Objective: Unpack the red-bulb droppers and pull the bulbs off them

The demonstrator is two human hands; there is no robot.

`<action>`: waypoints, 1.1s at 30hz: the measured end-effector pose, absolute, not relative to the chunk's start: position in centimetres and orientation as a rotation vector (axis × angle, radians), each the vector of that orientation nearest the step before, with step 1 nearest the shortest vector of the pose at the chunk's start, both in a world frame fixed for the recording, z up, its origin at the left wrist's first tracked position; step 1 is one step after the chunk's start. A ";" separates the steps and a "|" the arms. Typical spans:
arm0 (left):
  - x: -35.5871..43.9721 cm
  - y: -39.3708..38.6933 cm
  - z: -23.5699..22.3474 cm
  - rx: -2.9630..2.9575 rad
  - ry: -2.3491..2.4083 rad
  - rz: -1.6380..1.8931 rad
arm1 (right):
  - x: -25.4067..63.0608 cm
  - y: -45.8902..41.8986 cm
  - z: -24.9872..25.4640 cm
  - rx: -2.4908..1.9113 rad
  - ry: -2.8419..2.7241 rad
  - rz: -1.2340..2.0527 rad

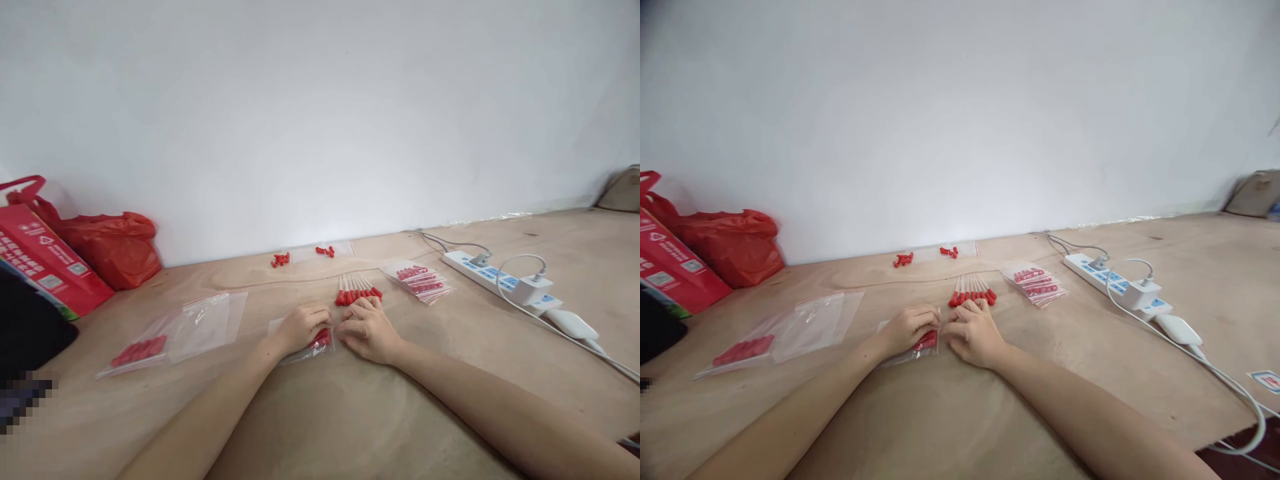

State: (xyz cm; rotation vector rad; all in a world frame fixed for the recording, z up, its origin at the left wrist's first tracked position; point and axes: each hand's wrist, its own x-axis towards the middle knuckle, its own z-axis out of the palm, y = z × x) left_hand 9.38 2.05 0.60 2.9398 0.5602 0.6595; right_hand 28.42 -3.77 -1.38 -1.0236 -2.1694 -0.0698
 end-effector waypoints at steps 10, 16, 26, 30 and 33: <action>9.9 1.9 0.9 2.988 0.532 0.595 | 27.8 -2.7 -2.0 -0.939 -2.167 -0.204; 9.9 1.8 0.9 2.967 0.559 0.567 | 27.8 -2.6 -2.0 -0.926 -2.159 -0.259; 9.7 1.7 1.0 2.844 0.585 0.585 | 27.9 -2.7 -2.0 -0.898 -2.160 -0.290; 9.6 1.8 1.0 2.883 0.555 0.562 | 27.8 -2.6 -2.1 -0.898 -2.155 -0.279; 9.5 2.0 1.0 2.905 0.531 0.529 | 27.9 -2.5 -2.2 -0.908 -2.166 -0.254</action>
